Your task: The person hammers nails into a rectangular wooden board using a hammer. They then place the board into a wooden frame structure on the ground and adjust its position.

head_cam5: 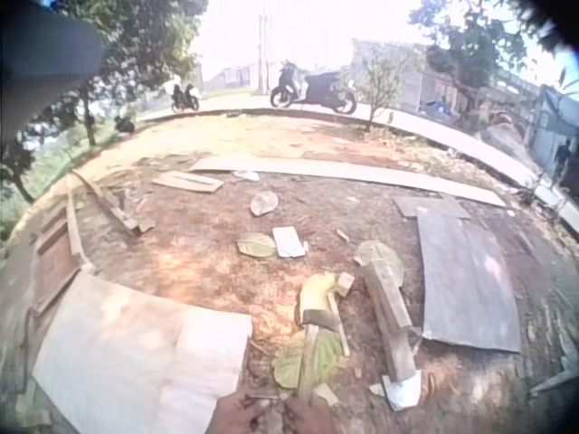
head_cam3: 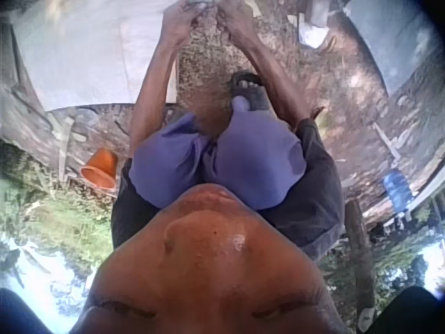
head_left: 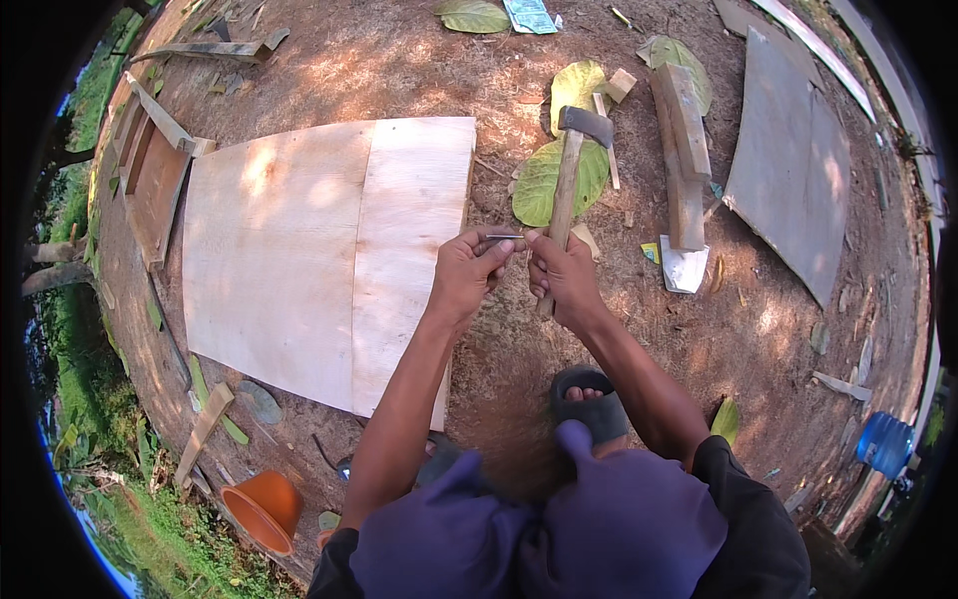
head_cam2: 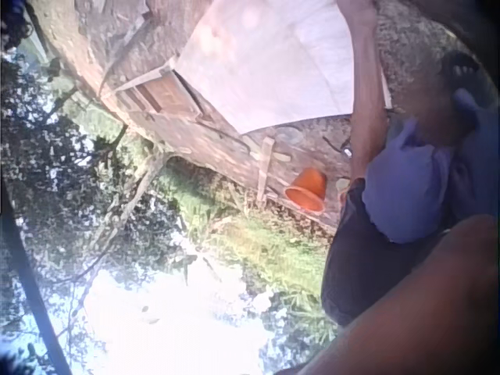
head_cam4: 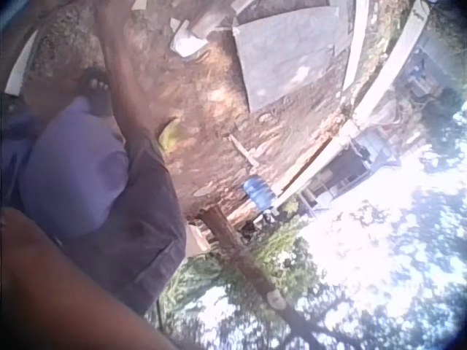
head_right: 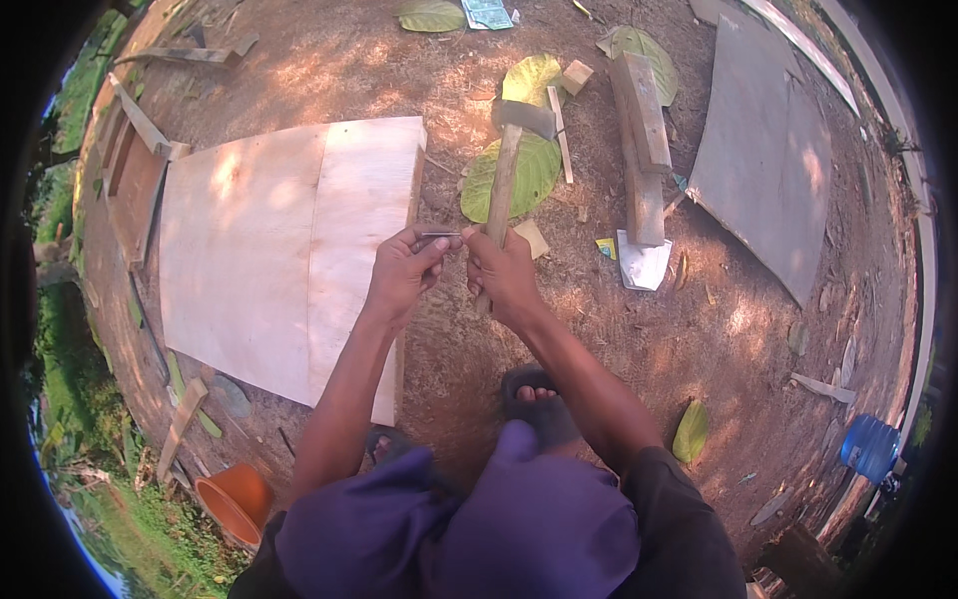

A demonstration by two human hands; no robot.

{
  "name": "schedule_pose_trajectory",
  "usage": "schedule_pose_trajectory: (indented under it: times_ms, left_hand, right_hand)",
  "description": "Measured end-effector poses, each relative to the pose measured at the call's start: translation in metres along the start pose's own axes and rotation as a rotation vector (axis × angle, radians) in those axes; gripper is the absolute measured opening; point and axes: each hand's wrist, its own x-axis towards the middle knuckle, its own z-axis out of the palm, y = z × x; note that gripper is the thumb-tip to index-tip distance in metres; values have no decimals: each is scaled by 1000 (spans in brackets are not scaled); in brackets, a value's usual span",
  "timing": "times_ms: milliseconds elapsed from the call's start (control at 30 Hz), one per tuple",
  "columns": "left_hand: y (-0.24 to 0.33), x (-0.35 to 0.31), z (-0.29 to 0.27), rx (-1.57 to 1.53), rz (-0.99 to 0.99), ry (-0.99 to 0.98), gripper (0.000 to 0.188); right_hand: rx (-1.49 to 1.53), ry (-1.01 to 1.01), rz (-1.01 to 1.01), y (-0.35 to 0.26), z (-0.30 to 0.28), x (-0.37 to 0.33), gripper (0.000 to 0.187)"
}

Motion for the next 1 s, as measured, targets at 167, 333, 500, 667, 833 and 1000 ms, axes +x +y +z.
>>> schedule_pose_trajectory:
  times_ms: [167, 333, 500, 667, 833, 1000]
  left_hand:
    - [-12, 17, 13, -57, 76, 49, 16]
    - [14, 72, -26, 227, 375, 212, 13]
    - [60, 143, -60, 658, 684, 417, 15]
    - [52, 159, -69, 755, 639, 481, 22]
    - [52, 158, -62, 783, 619, 517, 21]
    - [47, 163, -66, 805, 775, 534, 19]
  right_hand:
    - [266, 48, 119, 0, 1, 10, 15]
    - [99, 18, 132, -2, -1, 21, 18]
    - [-114, -31, 127, 7, -6, 21, 16]
    - [-361, -38, 85, 8, -8, 19, 17]
    - [-806, 19, -202, -1, -14, 34, 31]
    - [-1029, -2, -383, -48, 23, 34, 38]
